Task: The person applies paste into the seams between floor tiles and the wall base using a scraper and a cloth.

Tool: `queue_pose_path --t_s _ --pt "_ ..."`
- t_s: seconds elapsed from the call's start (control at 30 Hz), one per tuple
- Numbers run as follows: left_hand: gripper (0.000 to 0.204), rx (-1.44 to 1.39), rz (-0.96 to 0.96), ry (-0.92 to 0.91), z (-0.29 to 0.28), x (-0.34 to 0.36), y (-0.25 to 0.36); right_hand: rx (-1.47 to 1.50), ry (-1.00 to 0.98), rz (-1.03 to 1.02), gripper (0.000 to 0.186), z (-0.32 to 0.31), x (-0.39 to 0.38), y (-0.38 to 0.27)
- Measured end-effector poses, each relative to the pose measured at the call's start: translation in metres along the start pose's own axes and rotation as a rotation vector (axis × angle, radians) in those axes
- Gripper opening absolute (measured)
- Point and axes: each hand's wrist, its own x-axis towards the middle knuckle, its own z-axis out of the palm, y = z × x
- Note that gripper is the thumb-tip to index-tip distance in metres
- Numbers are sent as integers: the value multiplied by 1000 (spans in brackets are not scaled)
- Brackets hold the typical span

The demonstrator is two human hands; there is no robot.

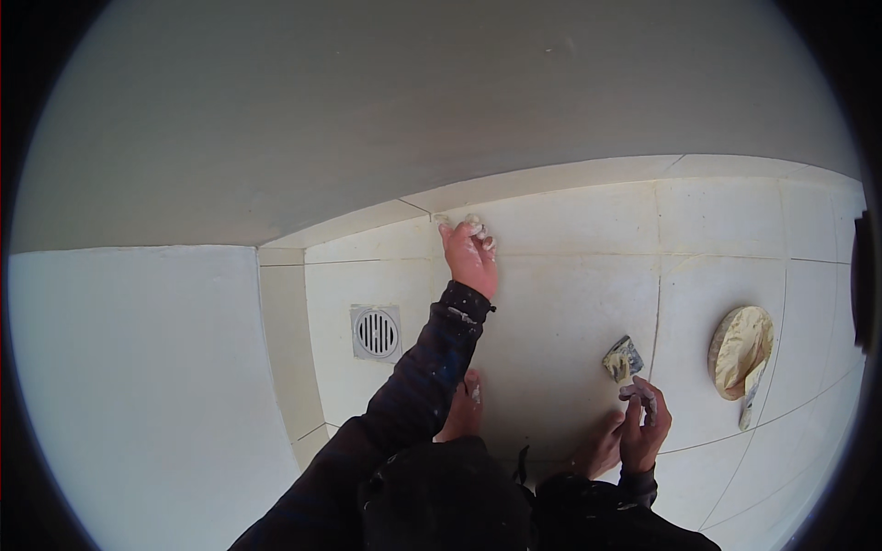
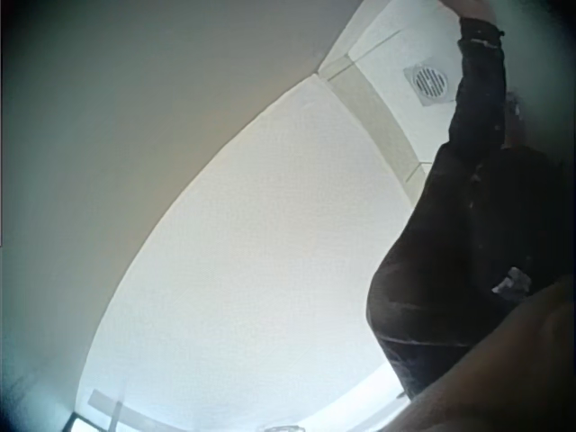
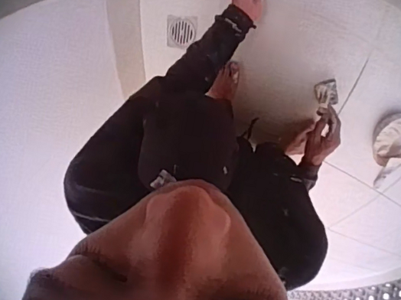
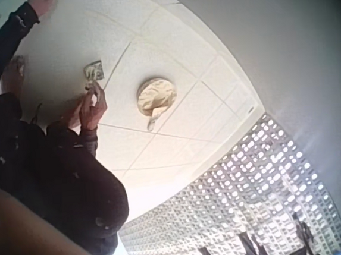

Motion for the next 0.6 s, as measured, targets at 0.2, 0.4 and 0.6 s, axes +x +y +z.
queue_pose_path --t_s 0.2,0.4,0.6 --pt "84 199 -76 199 24 12 -24 -41 -54 -51 30 0 -2 3" --pt "97 247 -214 26 41 -10 -46 -51 -32 -21 27 -6 -7 4" --pt "89 509 -93 160 21 -26 -5 -115 -6 -106 30 -15 -2 3"
